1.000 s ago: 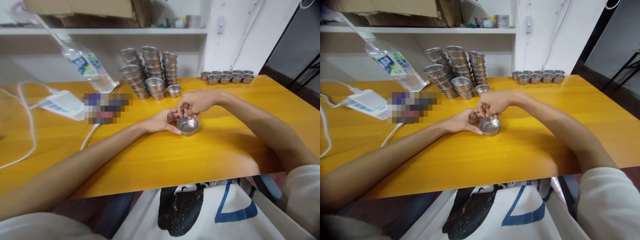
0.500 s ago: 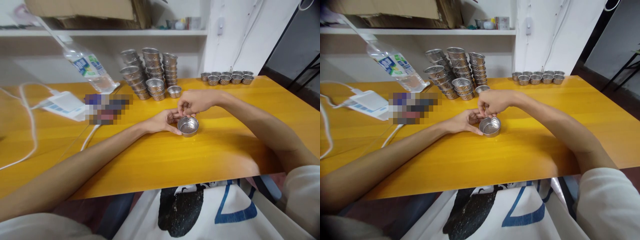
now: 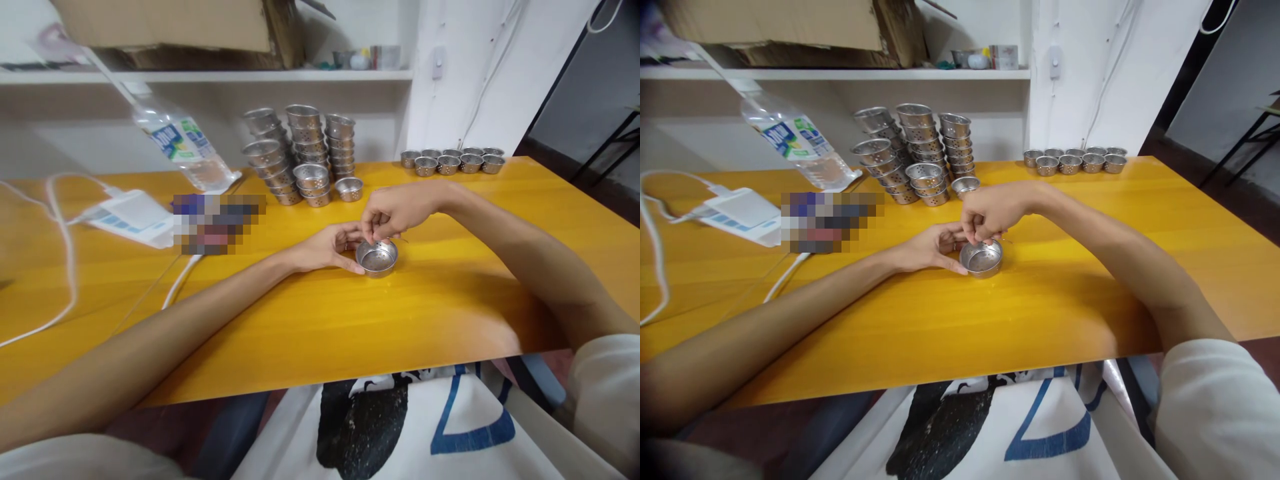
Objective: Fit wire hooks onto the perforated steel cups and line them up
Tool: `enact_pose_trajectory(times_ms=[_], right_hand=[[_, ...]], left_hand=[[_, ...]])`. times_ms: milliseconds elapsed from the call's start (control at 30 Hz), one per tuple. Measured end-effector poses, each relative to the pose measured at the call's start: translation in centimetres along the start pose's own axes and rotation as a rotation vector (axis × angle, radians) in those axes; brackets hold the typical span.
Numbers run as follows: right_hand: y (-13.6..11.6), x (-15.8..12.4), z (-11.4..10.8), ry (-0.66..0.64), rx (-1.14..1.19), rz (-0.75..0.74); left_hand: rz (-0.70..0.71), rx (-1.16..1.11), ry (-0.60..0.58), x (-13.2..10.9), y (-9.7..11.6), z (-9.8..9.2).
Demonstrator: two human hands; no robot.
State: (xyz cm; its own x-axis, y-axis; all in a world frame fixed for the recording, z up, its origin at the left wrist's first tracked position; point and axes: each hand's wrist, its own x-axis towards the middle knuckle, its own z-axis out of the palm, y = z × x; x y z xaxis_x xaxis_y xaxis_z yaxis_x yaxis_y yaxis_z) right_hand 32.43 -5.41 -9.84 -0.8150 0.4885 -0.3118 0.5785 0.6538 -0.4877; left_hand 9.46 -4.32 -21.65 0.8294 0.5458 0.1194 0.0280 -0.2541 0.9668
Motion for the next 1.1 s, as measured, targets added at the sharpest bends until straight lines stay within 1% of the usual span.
enact_pose_trajectory(times_ms=[67, 200, 300, 400, 533, 700, 933, 1100], right_hand=[[0.1, 0.1, 0.1, -0.023, 0.013, 0.004], [0.3, 0.7, 0.7, -0.013, 0.040, 0.017], [0.5, 1.1, 0.8, -0.007, 0.059, 0.012], [0.6, 1.1, 0.7, 0.019, 0.045, 0.011], [0.6, 1.0, 0.6, 0.035, 0.047, 0.021], [0.7, 1.2, 0.7, 0.038, 0.046, 0.024], [0.5, 1.0, 0.6, 0.051, 0.025, 0.050], [0.4, 0.9, 0.5, 0.068, -0.022, 0.022]], left_hand=[[0.008, -0.012, -0.014, 0.0, 0.2, 0.1], [0.027, -0.039, -0.027, 0.1, 0.3, 0.1], [0.006, -0.029, -0.026, 0.0, 0.1, 0.0], [-0.017, -0.012, -0.004, 0.0, -0.2, -0.2], [-0.010, -0.007, 0.002, -0.1, -0.5, -0.4], [-0.024, 0.016, 0.004, 0.0, -0.4, -0.4], [-0.015, -0.009, 0.000, 0.0, -0.4, -0.3], [-0.016, -0.012, 0.004, 0.0, -0.5, -0.3]])
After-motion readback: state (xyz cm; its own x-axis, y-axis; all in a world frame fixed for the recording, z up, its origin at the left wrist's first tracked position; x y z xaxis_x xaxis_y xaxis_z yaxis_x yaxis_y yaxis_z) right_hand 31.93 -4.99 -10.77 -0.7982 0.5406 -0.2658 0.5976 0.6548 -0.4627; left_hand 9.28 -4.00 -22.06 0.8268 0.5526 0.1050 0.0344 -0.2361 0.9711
